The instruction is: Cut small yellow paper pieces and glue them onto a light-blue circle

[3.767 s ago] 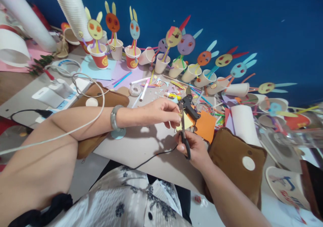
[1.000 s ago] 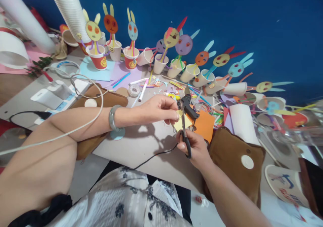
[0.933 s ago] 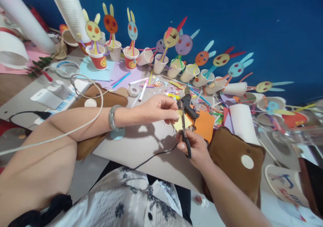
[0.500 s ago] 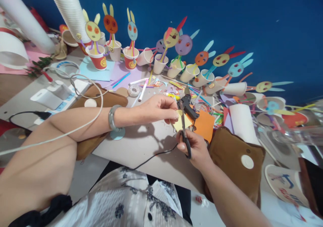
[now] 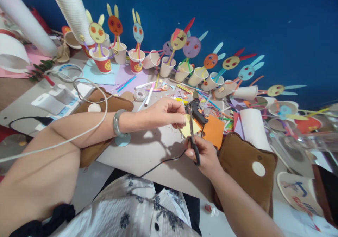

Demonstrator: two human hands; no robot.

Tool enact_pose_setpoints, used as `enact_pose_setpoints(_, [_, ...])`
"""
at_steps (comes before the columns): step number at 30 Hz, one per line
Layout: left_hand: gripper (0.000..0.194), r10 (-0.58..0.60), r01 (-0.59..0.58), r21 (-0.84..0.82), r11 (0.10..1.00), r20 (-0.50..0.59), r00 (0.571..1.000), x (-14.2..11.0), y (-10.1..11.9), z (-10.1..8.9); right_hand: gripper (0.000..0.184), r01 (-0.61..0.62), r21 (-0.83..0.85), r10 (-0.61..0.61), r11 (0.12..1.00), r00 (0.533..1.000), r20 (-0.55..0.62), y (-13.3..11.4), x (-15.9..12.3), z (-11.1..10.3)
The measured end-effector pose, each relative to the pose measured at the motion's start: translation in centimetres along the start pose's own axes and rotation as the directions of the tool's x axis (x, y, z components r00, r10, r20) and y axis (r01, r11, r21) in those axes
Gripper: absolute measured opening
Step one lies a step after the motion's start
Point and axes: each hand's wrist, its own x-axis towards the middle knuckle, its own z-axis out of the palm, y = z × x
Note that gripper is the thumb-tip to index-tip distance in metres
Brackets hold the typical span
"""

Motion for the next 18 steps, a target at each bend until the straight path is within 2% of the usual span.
enact_pose_setpoints(11, [0.015, 0.036, -0.036, 0.026, 0.999, -0.011, 0.999, 0.05, 0.02, 0.01, 0.061, -0.003, 0.005, 0.003, 1.000, 1.000, -0.004, -0.22, -0.01, 0.03])
enact_pose_setpoints(18, [0.010, 0.062, -0.058, 0.057, 0.997, -0.063, 0.996, 0.13, -0.03, -0.04, 0.061, -0.016, 0.002, 0.016, 1.000, 1.000, 0.002, -0.19, -0.08, -0.05])
